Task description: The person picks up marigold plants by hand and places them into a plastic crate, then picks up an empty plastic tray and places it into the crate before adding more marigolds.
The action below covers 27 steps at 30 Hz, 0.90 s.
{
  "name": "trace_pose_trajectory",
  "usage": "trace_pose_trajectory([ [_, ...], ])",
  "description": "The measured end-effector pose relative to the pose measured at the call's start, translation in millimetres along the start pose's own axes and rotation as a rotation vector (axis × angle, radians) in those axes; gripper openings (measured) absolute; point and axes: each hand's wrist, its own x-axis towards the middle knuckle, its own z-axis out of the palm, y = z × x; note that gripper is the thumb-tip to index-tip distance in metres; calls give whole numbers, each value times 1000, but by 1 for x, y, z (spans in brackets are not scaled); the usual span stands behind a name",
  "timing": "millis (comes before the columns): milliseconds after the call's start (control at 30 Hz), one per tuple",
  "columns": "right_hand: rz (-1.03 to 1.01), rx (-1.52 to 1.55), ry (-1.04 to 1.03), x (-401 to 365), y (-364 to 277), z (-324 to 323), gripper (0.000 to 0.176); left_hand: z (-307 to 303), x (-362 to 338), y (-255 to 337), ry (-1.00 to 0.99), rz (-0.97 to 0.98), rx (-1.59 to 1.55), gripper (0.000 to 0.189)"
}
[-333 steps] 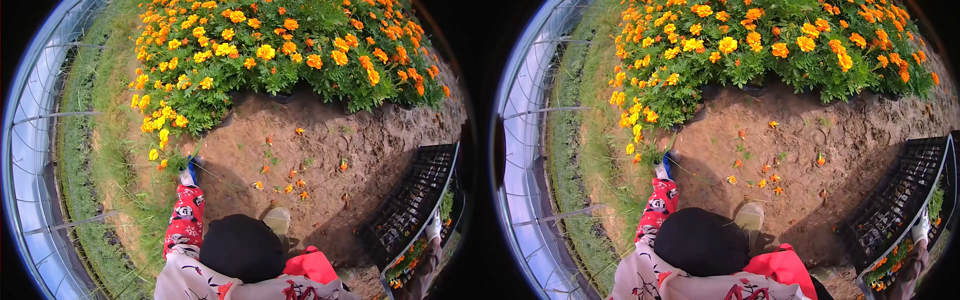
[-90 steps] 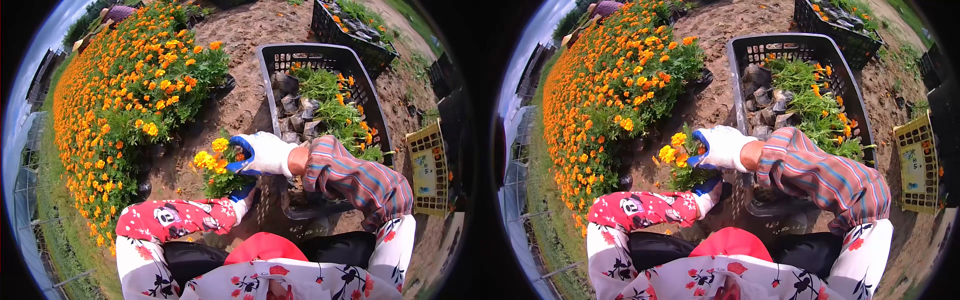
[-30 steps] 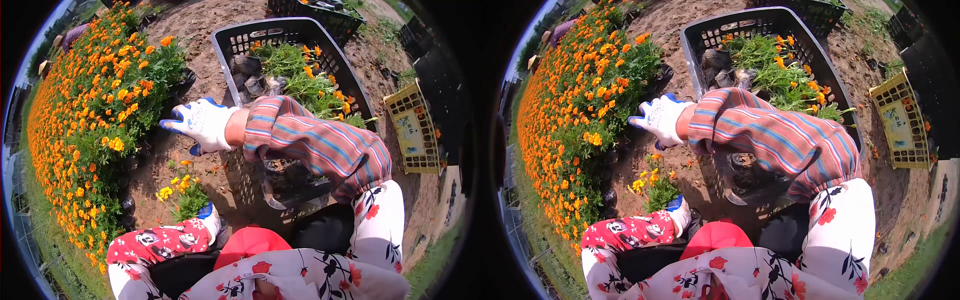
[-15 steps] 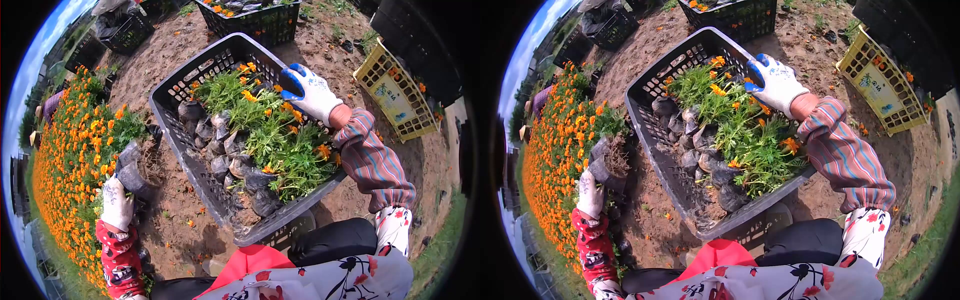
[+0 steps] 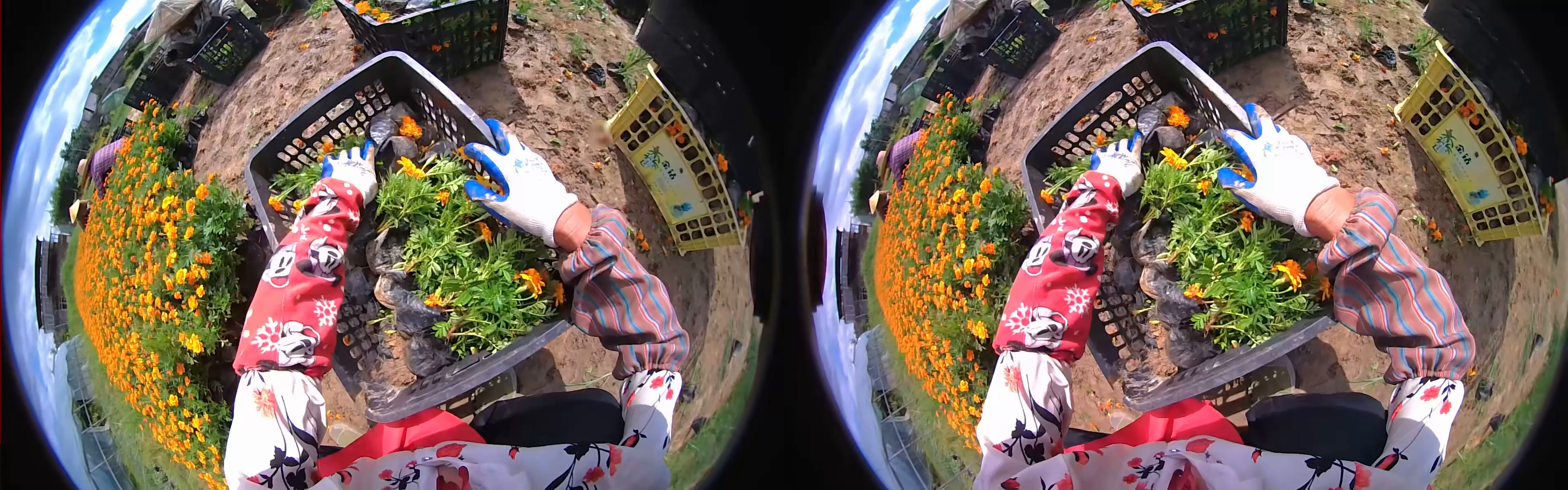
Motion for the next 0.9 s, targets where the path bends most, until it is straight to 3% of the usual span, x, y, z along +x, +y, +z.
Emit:
trace_pose_trajectory([
  [133,27,27,9,0,-2,-2,51,4,-1,-10,71,60,-39,65],
  [200,37,43,35,0,-10,-8,48,-4,-28,-13,364,135,34,61],
  [333,35,167,37,2,-7,-5,45,-14,-149,-34,824,490,-305,50],
  [400,60,273,18,4,-6,-4,42,0,-214,-58,819,561,-473,49],
  [467,-4,183,53,7,13,8,40,53,-260,-89,798,543,-500,50],
  [533,25,178,73,7,12,9,39,113,-291,-114,717,338,-560,44],
  [600,32,182,43,8,14,9,40,178,-302,-134,500,117,-483,37],
  [733,84,163,32,11,17,11,41,254,-262,-185,158,154,23,37],
  [833,77,-25,36,10,19,14,43,295,-209,-230,-67,-104,594,36],
  [900,59,-64,41,10,17,14,43,325,-201,-271,217,-24,748,29],
])
